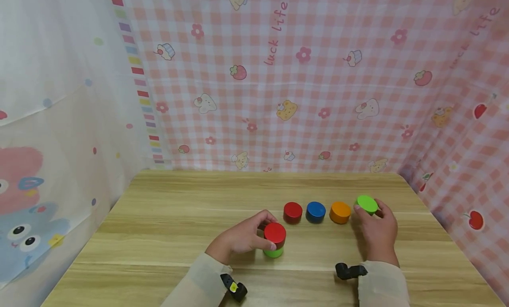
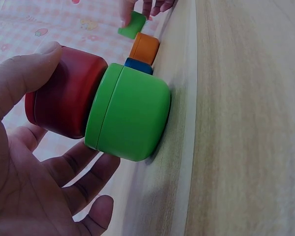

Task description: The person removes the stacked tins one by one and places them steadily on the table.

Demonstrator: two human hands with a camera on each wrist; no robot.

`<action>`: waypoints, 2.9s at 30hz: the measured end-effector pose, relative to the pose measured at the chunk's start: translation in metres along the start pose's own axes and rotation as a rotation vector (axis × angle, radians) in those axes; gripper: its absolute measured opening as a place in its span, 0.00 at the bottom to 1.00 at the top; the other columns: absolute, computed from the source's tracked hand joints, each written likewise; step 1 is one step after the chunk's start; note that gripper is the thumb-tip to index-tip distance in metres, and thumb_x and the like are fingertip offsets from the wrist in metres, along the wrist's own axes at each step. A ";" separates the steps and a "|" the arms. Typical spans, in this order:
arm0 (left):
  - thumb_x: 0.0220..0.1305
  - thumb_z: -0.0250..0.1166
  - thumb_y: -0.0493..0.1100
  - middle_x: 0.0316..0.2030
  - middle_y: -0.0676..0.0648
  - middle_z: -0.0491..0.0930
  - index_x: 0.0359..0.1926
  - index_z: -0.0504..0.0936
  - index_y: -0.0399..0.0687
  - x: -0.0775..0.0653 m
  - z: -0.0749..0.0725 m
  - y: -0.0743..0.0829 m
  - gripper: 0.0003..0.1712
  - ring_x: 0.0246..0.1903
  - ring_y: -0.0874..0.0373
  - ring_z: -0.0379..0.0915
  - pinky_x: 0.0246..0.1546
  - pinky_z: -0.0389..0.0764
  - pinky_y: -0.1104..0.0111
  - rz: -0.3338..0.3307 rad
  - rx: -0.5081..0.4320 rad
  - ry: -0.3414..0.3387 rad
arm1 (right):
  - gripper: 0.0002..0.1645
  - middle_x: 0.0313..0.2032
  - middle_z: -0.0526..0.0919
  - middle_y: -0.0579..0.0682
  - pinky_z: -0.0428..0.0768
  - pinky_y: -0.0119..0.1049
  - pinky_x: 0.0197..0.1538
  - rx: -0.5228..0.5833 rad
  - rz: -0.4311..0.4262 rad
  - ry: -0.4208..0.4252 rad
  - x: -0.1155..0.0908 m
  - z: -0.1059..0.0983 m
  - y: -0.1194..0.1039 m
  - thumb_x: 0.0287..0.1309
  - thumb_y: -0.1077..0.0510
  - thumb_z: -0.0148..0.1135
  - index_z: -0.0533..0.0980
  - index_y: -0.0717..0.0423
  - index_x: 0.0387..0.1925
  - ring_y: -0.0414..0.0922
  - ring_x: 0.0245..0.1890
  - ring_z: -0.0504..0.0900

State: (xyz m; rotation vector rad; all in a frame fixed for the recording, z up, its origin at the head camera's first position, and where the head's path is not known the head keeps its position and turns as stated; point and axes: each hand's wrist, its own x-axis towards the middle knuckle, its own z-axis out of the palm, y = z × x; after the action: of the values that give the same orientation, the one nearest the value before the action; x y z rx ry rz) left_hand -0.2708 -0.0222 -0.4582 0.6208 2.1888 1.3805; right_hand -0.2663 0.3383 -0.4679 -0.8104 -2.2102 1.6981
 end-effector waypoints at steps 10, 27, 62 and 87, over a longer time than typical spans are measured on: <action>0.62 0.78 0.42 0.52 0.57 0.78 0.57 0.75 0.61 0.000 0.000 -0.001 0.27 0.54 0.60 0.74 0.63 0.74 0.58 0.002 -0.013 -0.002 | 0.49 0.69 0.67 0.58 0.71 0.34 0.55 -0.075 0.000 0.052 0.005 0.002 0.007 0.68 0.39 0.67 0.59 0.50 0.82 0.52 0.61 0.67; 0.62 0.78 0.42 0.52 0.57 0.78 0.57 0.75 0.61 0.001 0.000 -0.002 0.27 0.54 0.60 0.75 0.63 0.74 0.57 0.005 -0.019 -0.001 | 0.51 0.73 0.62 0.76 0.62 0.64 0.74 -0.220 -0.035 0.010 0.007 0.004 0.011 0.70 0.41 0.65 0.55 0.60 0.81 0.70 0.71 0.63; 0.59 0.79 0.41 0.53 0.57 0.78 0.56 0.76 0.63 0.002 0.002 0.000 0.28 0.55 0.58 0.74 0.62 0.75 0.55 -0.008 -0.013 0.010 | 0.58 0.81 0.51 0.63 0.63 0.57 0.78 -0.012 0.022 0.061 0.002 0.001 -0.007 0.67 0.35 0.66 0.48 0.49 0.85 0.61 0.76 0.57; 0.55 0.82 0.42 0.57 0.56 0.78 0.57 0.75 0.62 0.000 0.000 -0.002 0.32 0.61 0.55 0.73 0.71 0.67 0.47 -0.033 0.046 0.037 | 0.46 0.77 0.62 0.52 0.74 0.24 0.48 -0.045 -0.190 -0.097 -0.055 0.038 -0.073 0.66 0.38 0.70 0.65 0.43 0.79 0.50 0.68 0.64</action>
State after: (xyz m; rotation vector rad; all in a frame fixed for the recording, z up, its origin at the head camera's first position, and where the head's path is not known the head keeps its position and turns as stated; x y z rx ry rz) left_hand -0.2716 -0.0231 -0.4603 0.5769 2.2558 1.3379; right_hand -0.2611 0.2647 -0.4021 -0.5180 -2.3135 1.6335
